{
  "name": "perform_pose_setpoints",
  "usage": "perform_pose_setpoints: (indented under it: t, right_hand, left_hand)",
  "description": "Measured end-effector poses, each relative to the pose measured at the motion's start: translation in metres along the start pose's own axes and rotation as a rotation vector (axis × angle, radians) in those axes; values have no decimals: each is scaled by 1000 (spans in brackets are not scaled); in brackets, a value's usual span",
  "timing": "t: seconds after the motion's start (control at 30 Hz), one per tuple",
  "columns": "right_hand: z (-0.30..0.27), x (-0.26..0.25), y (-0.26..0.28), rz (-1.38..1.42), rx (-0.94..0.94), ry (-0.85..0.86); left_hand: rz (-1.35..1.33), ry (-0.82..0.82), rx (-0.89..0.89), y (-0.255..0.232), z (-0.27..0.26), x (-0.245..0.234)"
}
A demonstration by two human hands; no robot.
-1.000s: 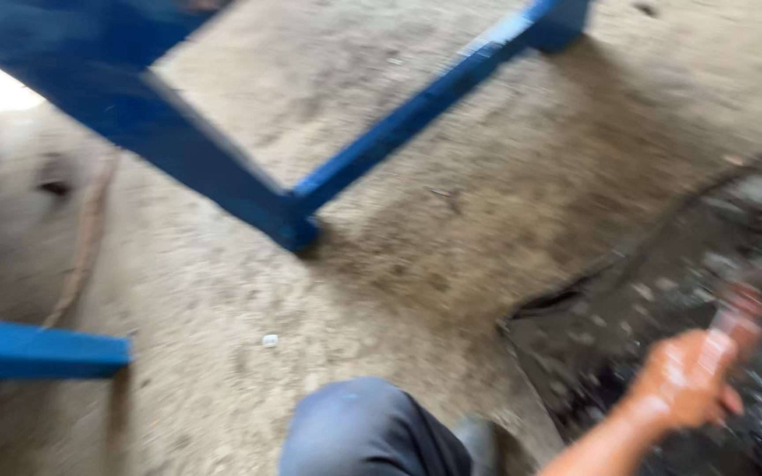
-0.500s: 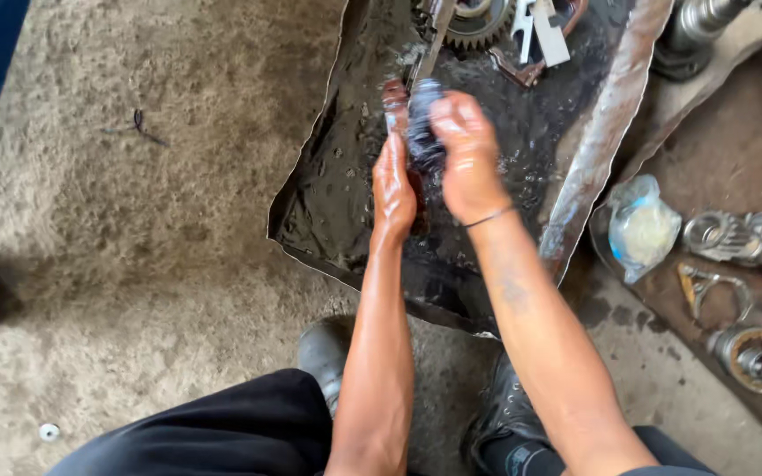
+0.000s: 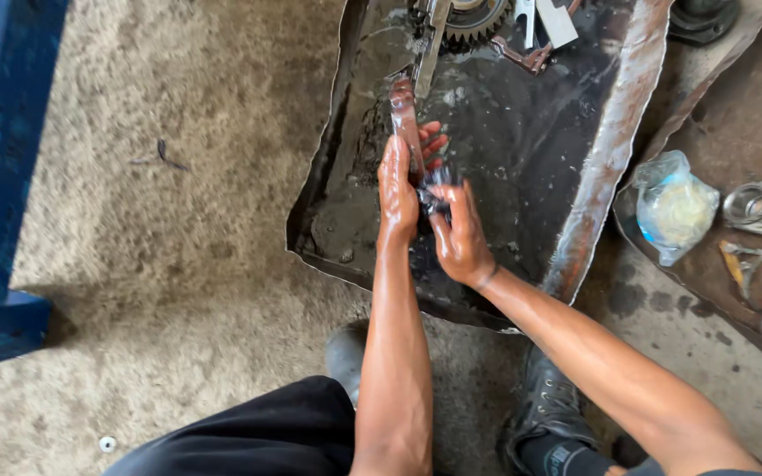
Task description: The person sits on the floor and scrubs various mechanical parts, including gears and metal brackets, using a dark rag and a liquid solvent in a metal tray. The person repeatedly picks up parts, scrubs them, and places them back into the tray.
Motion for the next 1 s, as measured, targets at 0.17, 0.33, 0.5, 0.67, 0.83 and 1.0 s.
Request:
perform_pose_setpoints:
  t: [0.17,0.33,0.5,0.67,0.83,1.0]
  right_hand:
    - [86,-5,-16,43,135,-218]
    - [82,-9,13,178,-2,-168]
    - [5,5,-4,-9,-66,119]
    - [-36,3,-48,-245,-479,496]
    - [-8,-34,-89,-580,-482,593]
    - [38,-70,-114,-892,145,415]
  left_hand:
    - [301,-13,91,2,4,2]
    - [469,-40,184,-4,3,5]
    - [88,-87,3,-4,7,-7]
    - [127,-62,-77,-7,1,-9]
    - [222,-94,-98,-12,-2,-3]
    - [293,-96,-96,-14,-6,-2]
Point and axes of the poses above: each hand's wrist, its own z-axis towards the middle knuckle, its own x-axis out of the palm, y = z × x, the point moved 9 cm from there along z, towards the middle knuckle, and after that the axes turned 9 degrees about z, right-handed, at the moved point
